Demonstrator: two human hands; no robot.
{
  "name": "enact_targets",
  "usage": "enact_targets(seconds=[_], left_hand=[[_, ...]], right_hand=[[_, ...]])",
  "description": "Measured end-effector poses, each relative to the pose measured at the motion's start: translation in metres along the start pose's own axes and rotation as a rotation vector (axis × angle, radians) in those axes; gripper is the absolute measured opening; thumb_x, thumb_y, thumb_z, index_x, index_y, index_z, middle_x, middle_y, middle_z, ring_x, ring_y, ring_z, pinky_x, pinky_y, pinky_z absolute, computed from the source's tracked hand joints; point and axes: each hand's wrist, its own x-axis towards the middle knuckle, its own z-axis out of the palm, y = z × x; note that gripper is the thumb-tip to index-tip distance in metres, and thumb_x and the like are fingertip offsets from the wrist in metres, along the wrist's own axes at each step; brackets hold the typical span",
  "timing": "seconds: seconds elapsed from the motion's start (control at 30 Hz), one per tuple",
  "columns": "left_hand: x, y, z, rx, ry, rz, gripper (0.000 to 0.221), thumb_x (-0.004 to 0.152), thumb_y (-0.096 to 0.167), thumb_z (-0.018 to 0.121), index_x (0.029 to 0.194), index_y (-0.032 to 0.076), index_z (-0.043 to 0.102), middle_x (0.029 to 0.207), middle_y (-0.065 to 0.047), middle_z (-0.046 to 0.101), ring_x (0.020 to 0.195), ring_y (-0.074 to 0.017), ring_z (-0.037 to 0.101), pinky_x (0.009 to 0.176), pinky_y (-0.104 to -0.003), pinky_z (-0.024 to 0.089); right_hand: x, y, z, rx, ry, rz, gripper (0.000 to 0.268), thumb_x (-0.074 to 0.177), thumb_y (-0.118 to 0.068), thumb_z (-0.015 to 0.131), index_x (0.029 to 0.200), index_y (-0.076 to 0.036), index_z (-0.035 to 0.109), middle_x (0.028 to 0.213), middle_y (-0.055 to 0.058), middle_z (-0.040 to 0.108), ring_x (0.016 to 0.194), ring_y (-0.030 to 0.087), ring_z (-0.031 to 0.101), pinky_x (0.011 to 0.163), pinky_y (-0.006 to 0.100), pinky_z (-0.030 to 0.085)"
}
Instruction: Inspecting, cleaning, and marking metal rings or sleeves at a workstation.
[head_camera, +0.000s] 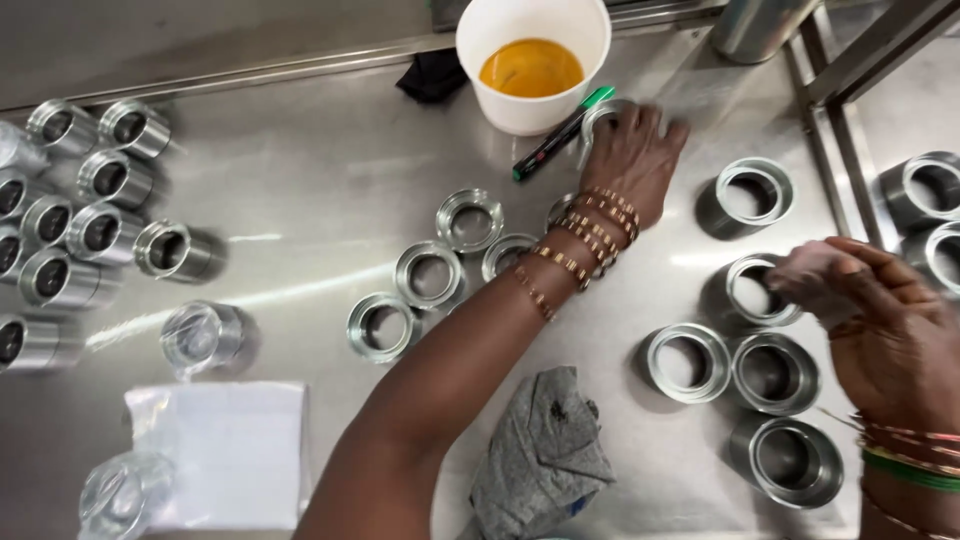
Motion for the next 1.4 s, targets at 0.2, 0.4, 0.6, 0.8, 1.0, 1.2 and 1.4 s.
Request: enact_targets(seconds=[0.2, 0.4, 0.6, 0.8, 1.0, 1.2, 1.4], left_hand=[[0.035, 0.001, -0.011, 0.224, -0.183, -0.104, 0.054, 0.092, 0.027, 0.063, 0.143, 0.018, 0.05, 0.151, -0.019, 0.037, 0.142, -0.0416, 0.035, 0.113, -0.056, 0.035], [0.014, 0.008, 0.01, 0.057, -0.148, -0.081, 0.036, 0.093, 0.026, 0.069, 0.127, 0.016, 0.066, 0.121, -0.012, 0.071, 0.118, -0.0302, 0.067, 0.095, -0.044, 0.059], [-0.053, 0.007, -0.041, -0.459, -0.263, -0.156, 0.076, 0.077, 0.041, 0.086, 0.134, 0.003, 0.052, 0.115, -0.02, 0.069, 0.108, -0.0334, 0.069, 0.096, -0.041, 0.058], [-0.115, 0.034, -0.046, -0.347, 0.327, 0.499, 0.075, 0.067, 0.002, 0.076, 0.139, 0.011, 0.056, 0.147, -0.017, 0.055, 0.12, -0.0367, 0.061, 0.101, -0.041, 0.055], [-0.107, 0.027, -0.036, -0.695, -0.08, -0.175, 0.068, 0.097, 0.054, 0.067, 0.14, 0.004, 0.051, 0.127, -0.025, 0.068, 0.116, -0.0327, 0.07, 0.098, -0.043, 0.06], [-0.104, 0.041, -0.024, -0.783, 0.094, 0.233, 0.093, 0.075, 0.045, 0.079, 0.152, 0.011, 0.039, 0.125, -0.025, 0.06, 0.117, -0.0414, 0.061, 0.097, -0.049, 0.055], [-0.024, -0.001, -0.005, -0.368, -0.144, 0.15, 0.08, 0.069, 0.032, 0.083, 0.14, 0.016, 0.049, 0.133, -0.017, 0.056, 0.124, -0.0377, 0.056, 0.104, -0.054, 0.049]], right_hand=[[0.002, -0.011, 0.033, 0.244, 0.024, 0.115, 0.024, 0.113, -0.005, 0.053, 0.134, 0.006, 0.059, 0.119, 0.02, 0.07, 0.107, 0.028, 0.07, 0.101, 0.041, 0.057], [0.003, -0.006, 0.047, 0.208, 0.087, 0.169, 0.029, 0.109, -0.006, 0.049, 0.135, 0.004, 0.054, 0.115, 0.017, 0.068, 0.103, 0.025, 0.07, 0.097, 0.042, 0.06], [0.014, -0.009, 0.068, 0.156, 0.032, 0.121, 0.034, 0.106, -0.006, 0.049, 0.138, 0.005, 0.05, 0.116, 0.015, 0.067, 0.104, 0.023, 0.069, 0.098, 0.041, 0.059], [0.012, -0.012, 0.088, 1.028, -0.55, 0.342, 0.031, 0.117, -0.002, 0.048, 0.14, 0.015, 0.057, 0.111, 0.022, 0.069, 0.087, 0.026, 0.068, 0.078, 0.039, 0.059], [0.005, -0.022, 0.102, 0.341, -0.199, 0.303, 0.04, 0.115, -0.025, 0.043, 0.134, 0.004, 0.063, 0.097, 0.008, 0.067, 0.086, 0.018, 0.066, 0.081, 0.037, 0.058], [-0.002, -0.025, 0.083, 0.282, 0.089, 0.494, 0.045, 0.105, -0.028, 0.037, 0.134, 0.0, 0.058, 0.107, 0.005, 0.075, 0.098, 0.014, 0.072, 0.091, 0.034, 0.059], [0.002, -0.019, 0.006, 0.158, 0.045, 0.063, 0.034, 0.112, -0.014, 0.053, 0.139, 0.006, 0.056, 0.116, 0.017, 0.069, 0.106, 0.024, 0.07, 0.104, 0.037, 0.058]])
